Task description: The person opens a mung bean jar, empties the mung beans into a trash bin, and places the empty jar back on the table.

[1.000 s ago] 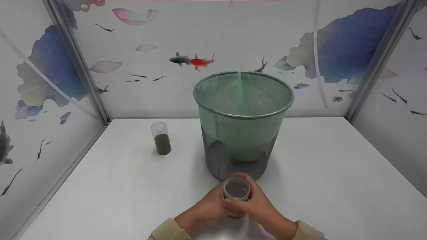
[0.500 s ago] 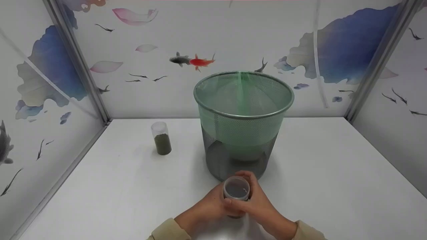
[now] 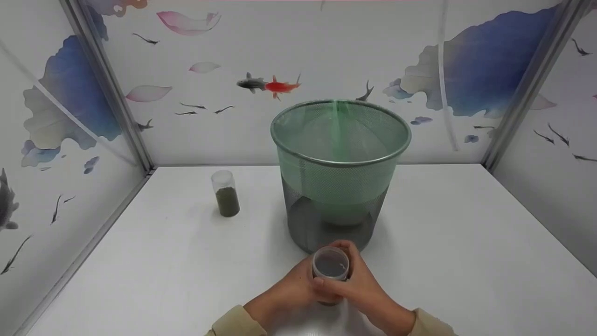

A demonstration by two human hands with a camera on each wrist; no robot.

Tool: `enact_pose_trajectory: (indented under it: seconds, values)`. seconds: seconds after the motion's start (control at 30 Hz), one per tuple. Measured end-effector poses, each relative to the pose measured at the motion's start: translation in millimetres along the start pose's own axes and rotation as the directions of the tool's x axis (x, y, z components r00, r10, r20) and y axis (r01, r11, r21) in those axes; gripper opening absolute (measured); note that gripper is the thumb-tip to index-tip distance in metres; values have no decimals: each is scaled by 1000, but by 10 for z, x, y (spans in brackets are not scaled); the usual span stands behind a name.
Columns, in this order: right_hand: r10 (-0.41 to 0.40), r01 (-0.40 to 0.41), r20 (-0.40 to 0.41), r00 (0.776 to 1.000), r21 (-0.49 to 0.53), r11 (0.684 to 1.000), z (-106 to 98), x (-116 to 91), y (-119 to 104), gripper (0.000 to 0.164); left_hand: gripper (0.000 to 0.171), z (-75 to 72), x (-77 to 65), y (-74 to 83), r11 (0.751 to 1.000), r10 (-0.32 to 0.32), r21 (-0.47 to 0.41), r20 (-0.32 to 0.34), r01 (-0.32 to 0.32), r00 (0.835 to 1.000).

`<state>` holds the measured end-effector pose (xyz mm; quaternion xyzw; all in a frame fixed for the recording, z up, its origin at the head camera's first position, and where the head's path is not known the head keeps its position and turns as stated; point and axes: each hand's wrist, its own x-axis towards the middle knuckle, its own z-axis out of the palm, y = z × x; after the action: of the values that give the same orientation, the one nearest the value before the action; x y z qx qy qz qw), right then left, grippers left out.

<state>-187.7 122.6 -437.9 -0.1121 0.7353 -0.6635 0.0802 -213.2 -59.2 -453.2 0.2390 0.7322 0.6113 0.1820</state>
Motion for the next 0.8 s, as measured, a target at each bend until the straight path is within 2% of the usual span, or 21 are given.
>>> enact_pose_trajectory:
  seconds: [0.17, 0.33, 0.6, 0.8]
  values:
    - [-7, 7, 15, 1000, -1, 1000, -7, -6, 6, 78, 84, 3, -21, 0, 1000, 7, -1, -3, -7, 1000]
    - [-1, 1, 37, 999, -9, 1000, -14, -13, 14, 77, 78, 11, -36, 1, 999, 18, -39, 3, -18, 1000]
    - [7, -7, 38, 999, -24, 1000, -11, -12, 8, 78, 78, 18, -39, 14, 1000, -7, -21, -20, 7, 1000]
    - [-9, 10, 30, 1000, -24, 1000, -7, -6, 1, 83, 79, 17, -38, 12, 1000, -3, -13, -22, 2, 1000]
